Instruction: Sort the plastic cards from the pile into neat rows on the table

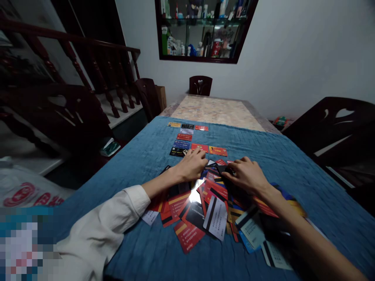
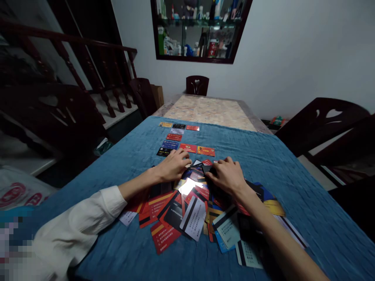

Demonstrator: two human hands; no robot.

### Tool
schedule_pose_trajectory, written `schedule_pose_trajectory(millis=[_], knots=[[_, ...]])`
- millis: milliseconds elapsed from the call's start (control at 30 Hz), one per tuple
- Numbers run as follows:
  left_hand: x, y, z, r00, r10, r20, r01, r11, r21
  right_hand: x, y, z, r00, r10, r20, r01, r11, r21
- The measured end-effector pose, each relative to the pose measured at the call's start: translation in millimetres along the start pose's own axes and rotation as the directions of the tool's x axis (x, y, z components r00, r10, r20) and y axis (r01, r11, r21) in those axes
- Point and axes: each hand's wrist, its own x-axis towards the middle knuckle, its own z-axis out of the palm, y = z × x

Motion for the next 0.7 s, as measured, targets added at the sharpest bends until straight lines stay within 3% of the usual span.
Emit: schedule_pose_trajectory(millis=[367,567,700], knots=[[-5,0,10.8,1.0,0.005,-0.023,-0.006,0.997,-0.082,2,-16,9,0.992,-0.128,-0.02,0.129,0.984,0.124],[-4,-5,16.8,0.996,0.06,-0.064,-0.073,0.973,-0.221,9,-17,21,0.966,-0.228,-0.124,0.255,0.926,0.28],[-3,-11,23.4,0.993,0.113,-0.035,-0.118,0.95,-0.288,12,-18,25,0.946,-0.277,-0.168,0.32,0.878,0.355]])
